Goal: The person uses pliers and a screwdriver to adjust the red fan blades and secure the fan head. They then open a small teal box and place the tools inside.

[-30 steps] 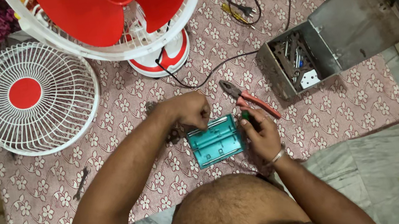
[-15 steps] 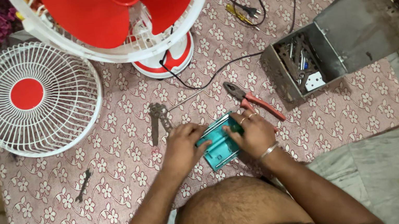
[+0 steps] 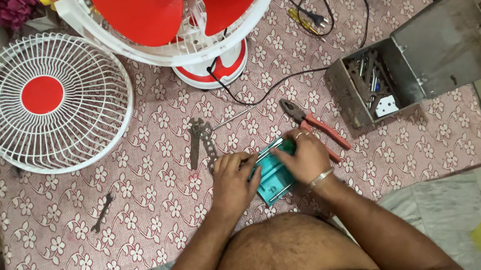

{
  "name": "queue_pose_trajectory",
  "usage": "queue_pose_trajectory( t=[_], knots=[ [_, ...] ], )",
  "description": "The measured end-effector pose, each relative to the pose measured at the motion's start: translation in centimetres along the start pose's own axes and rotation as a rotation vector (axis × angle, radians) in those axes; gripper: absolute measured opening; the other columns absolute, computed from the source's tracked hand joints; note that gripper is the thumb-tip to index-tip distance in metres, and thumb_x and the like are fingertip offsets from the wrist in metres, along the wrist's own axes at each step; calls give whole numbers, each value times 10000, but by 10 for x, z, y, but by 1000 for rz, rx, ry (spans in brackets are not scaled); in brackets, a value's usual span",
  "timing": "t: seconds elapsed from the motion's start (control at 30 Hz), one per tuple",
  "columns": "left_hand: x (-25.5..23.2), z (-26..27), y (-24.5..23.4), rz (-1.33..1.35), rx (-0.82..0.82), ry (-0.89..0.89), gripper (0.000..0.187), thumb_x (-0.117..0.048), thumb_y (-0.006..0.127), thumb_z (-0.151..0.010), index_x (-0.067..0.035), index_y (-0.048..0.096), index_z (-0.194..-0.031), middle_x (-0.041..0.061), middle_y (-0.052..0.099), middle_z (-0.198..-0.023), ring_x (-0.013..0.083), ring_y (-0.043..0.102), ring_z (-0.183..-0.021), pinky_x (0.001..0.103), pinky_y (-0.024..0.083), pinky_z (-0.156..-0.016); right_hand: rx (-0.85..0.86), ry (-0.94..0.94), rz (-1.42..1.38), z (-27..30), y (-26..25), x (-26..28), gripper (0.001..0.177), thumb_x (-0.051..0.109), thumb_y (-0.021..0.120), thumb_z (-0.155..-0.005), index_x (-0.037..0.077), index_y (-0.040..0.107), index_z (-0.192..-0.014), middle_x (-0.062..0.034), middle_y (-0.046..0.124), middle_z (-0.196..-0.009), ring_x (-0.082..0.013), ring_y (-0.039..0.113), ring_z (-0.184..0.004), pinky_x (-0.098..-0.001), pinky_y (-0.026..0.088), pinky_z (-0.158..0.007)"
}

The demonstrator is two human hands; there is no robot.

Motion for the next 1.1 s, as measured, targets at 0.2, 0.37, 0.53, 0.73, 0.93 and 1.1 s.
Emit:
queue_pose_trajectory(
  t=[0.2,0.37,0.53,0.73,0.93,1.1],
  knots=[
    [12,-12,6,-74,-62,-58,314,-244,729,-920,-55,744,-1170,101,635,-1138,286,548,-1126,458,403,-1008,49,138,-517,-21,-1,-17,346,251,857,-808,46,699,-1037,-88,718,-891,-175,663,-799,-320,545,-731],
    [20,-67,-17,-291,-113,-136,463,-276,738,-862,-69,677,-1272,119,644,-1253,314,531,-1201,507,368,-1046,-175,118,-985,-45,-37,-10,161,109,788,-915,75,664,-1013,-37,718,-964,-85,608,-760,-235,517,-653],
    [-28,-80,-54,-55,-225,86,545,-276,713,-885,-41,585,-1360,185,627,-1290,354,548,-1226,502,393,-1061,-194,273,-1225,-35,-72,-8,155,73,738,-901,74,617,-996,-71,739,-959,-105,737,-737,-251,621,-584],
    [-29,-68,5,651,372,-464,386,-283,449,-1110,-60,615,-1376,189,705,-1043,278,652,-953,445,516,-867,23,56,-1145,-19,-50,11,272,84,697,-911,109,595,-1161,-16,709,-1014,-24,672,-852,-182,525,-662],
    [-7,-79,-2,1516,-155,-749,451,-360,322,-1091,-97,506,-1409,183,627,-1396,244,571,-1211,436,420,-1074,241,260,-1014,-4,-33,5,361,233,563,-1065,112,723,-1366,-49,588,-891,-117,459,-692,-245,367,-577],
    [-9,-89,-4,1790,-293,-495,302,-251,413,-1090,-38,494,-1289,310,450,-1556,403,430,-1486,484,346,-1243,9,-186,-630,2,-59,40,317,138,636,-989,32,693,-1282,-66,696,-1029,-152,646,-893,-281,514,-784]
  ],
)
Point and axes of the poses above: each hand's wrist, its own z-axis away from the middle knuckle, its own y-axis out of the palm, x = y × z, the point moved 4 cm from there along -z, towards the middle knuckle
